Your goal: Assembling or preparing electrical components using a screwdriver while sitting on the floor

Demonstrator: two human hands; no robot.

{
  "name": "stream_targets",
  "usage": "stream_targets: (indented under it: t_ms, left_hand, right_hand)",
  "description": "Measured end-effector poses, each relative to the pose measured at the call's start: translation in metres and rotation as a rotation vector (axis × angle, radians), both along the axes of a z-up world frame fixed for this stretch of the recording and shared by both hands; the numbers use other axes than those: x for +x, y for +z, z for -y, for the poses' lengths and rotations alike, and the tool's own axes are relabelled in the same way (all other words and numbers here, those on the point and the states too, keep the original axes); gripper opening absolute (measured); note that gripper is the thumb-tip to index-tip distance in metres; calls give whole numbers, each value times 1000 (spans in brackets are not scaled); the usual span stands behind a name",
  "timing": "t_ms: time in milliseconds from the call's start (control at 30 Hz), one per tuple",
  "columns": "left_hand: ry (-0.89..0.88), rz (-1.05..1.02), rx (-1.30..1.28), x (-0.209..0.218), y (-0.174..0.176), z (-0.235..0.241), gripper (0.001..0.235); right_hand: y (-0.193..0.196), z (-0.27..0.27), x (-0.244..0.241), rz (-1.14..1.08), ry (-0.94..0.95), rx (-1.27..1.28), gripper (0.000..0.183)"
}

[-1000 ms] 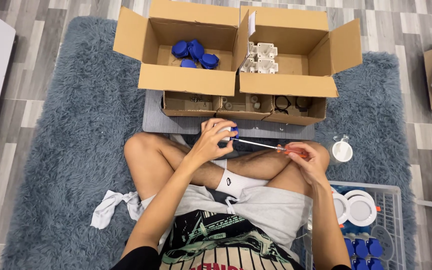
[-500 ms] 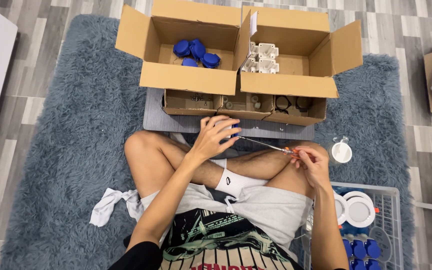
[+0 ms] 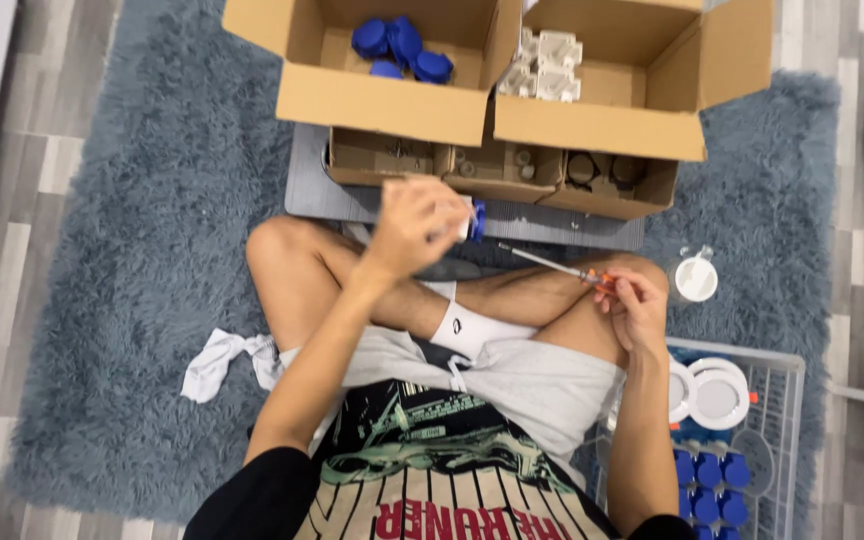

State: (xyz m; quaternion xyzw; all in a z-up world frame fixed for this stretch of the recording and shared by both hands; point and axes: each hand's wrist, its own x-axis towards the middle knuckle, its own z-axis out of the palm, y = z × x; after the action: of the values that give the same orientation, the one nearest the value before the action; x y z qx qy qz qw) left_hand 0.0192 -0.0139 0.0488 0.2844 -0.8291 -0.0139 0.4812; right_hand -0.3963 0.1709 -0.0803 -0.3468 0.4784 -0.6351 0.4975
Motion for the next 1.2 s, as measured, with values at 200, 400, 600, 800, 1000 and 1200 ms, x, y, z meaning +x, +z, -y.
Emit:
stream_targets:
  t_ms: [200, 400, 600, 800, 1000, 1200]
  left_hand:
    - [216, 33, 80, 40, 62, 24, 15]
    - [220, 51, 48, 31, 87, 17, 14]
    - [-113, 426, 83, -11, 35, -10, 58]
    - [9, 684, 122, -27, -23, -9, 85]
    - [-52, 760, 192, -32, -39, -7, 80]
    - [-86, 681, 186, -29, -11, -5, 66]
  right_hand:
    - [27, -6, 5, 181, 36, 42, 18]
    - [34, -8, 7, 228, 75, -13, 19]
    - [-22, -9, -11, 17, 161, -49, 20]
    - [46, -7, 33, -173, 318, 62, 18]
    - [57, -6, 57, -326, 480, 170, 18]
    - [54, -19, 67, -622, 506, 171, 23]
